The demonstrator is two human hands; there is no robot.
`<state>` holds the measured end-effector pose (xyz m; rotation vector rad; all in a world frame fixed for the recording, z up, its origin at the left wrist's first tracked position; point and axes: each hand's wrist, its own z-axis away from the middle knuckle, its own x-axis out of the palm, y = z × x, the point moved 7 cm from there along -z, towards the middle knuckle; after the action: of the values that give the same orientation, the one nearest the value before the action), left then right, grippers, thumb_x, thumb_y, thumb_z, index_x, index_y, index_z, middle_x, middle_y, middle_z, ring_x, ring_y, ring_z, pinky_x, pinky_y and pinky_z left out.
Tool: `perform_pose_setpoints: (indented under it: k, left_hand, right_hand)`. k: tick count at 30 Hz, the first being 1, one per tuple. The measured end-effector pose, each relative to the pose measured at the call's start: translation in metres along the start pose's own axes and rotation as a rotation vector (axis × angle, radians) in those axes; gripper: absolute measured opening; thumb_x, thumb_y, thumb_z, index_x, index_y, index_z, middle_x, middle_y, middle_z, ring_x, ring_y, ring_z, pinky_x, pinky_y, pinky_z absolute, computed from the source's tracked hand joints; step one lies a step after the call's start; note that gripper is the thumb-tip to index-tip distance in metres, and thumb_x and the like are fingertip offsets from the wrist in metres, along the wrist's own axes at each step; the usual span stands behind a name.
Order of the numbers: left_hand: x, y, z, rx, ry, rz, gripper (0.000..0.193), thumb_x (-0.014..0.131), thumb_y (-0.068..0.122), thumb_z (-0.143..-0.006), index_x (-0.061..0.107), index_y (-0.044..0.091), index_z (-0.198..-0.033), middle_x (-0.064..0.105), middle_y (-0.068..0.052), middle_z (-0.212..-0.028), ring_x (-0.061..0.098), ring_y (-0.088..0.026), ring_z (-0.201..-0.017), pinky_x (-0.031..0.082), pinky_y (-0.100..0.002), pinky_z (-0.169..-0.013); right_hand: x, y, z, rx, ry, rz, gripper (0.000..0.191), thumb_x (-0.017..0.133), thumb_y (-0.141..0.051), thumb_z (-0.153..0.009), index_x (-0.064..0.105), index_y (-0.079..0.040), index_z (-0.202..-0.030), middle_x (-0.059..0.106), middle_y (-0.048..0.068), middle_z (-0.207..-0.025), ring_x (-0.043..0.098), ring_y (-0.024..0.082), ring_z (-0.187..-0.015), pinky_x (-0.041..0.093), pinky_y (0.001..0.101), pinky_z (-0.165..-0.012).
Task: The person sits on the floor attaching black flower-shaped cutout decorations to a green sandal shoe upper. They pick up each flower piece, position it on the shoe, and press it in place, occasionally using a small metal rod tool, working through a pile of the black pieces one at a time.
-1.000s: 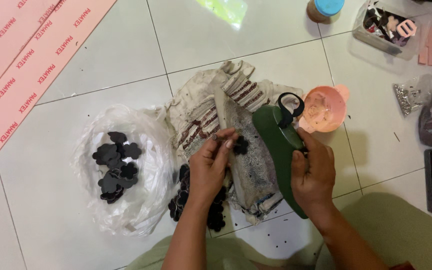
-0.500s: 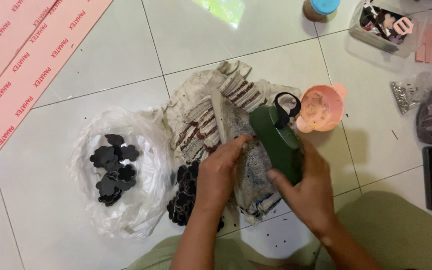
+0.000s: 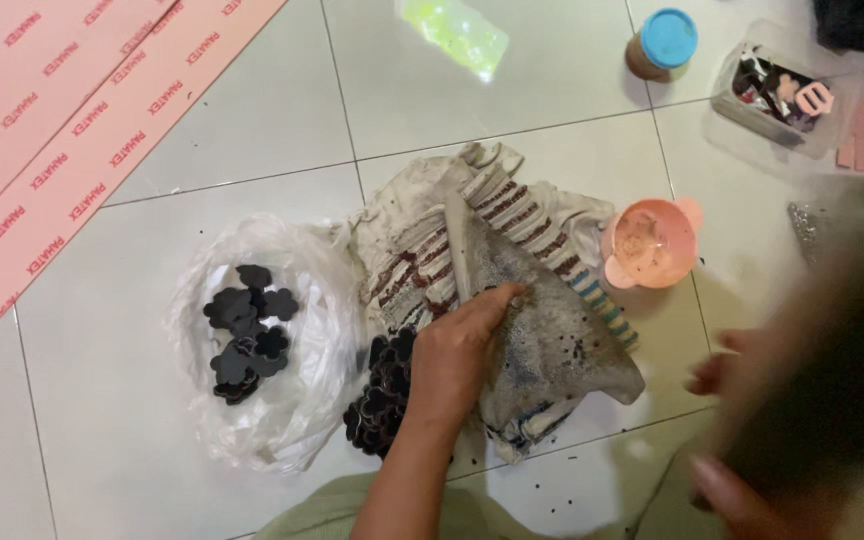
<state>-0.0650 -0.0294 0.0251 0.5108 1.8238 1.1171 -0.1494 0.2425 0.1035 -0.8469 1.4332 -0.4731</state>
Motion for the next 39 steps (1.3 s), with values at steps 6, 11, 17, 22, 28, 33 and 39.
perform_pose_setpoints:
  k: [6, 11, 17, 22, 28, 33, 39]
  left_hand:
    - [0.004, -0.006, 0.001, -0.008, -0.004, 0.026, 0.033, 0.069, 0.004, -0.087, 0.072, 0.018, -0.117, 0.075, -0.007, -0.112, 0.074, -0.03, -0.094, 0.059, -0.038, -0.074]
    - [0.001, -0.005, 0.004, 0.022, 0.012, 0.102, 0.036, 0.065, -0.001, -0.084, 0.069, 0.015, -0.116, 0.074, -0.01, -0.112, 0.071, -0.036, -0.094, 0.058, -0.042, -0.074]
    - [0.003, -0.004, 0.0, -0.014, 0.009, 0.012, 0.026, 0.07, 0.011, -0.091, 0.072, 0.019, -0.116, 0.076, -0.007, -0.111, 0.074, -0.031, -0.089, 0.059, -0.04, -0.07]
    - [0.004, -0.005, 0.002, -0.019, 0.006, 0.043, 0.027, 0.068, 0.013, -0.094, 0.071, 0.02, -0.12, 0.076, -0.005, -0.114, 0.074, -0.028, -0.092, 0.06, -0.038, -0.072]
    - [0.011, -0.013, 0.003, -0.055, -0.048, -0.004, 0.017, 0.069, 0.012, -0.094, 0.07, 0.016, -0.111, 0.075, -0.009, -0.102, 0.072, -0.033, -0.089, 0.057, -0.042, -0.071]
    - [0.005, -0.01, 0.004, -0.026, 0.015, 0.026, 0.021, 0.067, 0.01, -0.092, 0.069, 0.016, -0.112, 0.074, -0.011, -0.102, 0.071, -0.035, -0.087, 0.057, -0.044, -0.07]
    - [0.0, -0.002, 0.0, 0.006, 0.011, 0.015, 0.027, 0.068, 0.013, -0.093, 0.07, 0.02, -0.118, 0.076, -0.006, -0.11, 0.074, -0.029, -0.089, 0.059, -0.039, -0.07]
  right_hand:
    - [0.03, -0.037, 0.012, -0.229, -0.039, -0.276, 0.099, 0.088, -0.023, -0.06, 0.042, -0.003, -0.145, 0.062, 0.018, -0.129, 0.063, 0.032, -0.118, 0.047, 0.0396, -0.1]
    - [0.078, -0.015, 0.042, -0.028, -0.383, 0.108, 0.103, 0.087, -0.024, -0.058, 0.04, -0.003, -0.147, 0.059, 0.019, -0.133, 0.06, 0.032, -0.122, 0.044, 0.0403, -0.102]
    - [0.047, 0.009, 0.025, -0.004, -0.337, 0.184, 0.105, 0.091, -0.025, -0.052, 0.047, -0.007, -0.146, 0.064, 0.015, -0.132, 0.064, 0.028, -0.121, 0.047, 0.0403, -0.102]
    - [-0.007, -0.013, 0.006, -0.299, 0.352, -0.44, 0.103, 0.09, -0.026, -0.054, 0.047, -0.005, -0.145, 0.062, 0.018, -0.132, 0.063, 0.031, -0.121, 0.047, 0.0421, -0.101]
    - [0.063, -0.038, 0.023, -0.339, -0.224, 0.118, 0.101, 0.088, -0.028, -0.057, 0.045, -0.004, -0.145, 0.059, 0.021, -0.133, 0.061, 0.035, -0.122, 0.047, 0.0441, -0.101]
    - [0.066, -0.012, 0.031, -0.065, -0.341, 0.311, 0.105, 0.091, -0.027, -0.053, 0.045, -0.004, -0.145, 0.059, 0.021, -0.129, 0.061, 0.035, -0.119, 0.048, 0.044, -0.097]
    - [0.022, -0.01, 0.01, -0.111, -0.012, 0.001, 0.108, 0.091, -0.026, -0.055, 0.043, -0.004, -0.149, 0.059, 0.02, -0.131, 0.061, 0.033, -0.121, 0.048, 0.0434, -0.099]
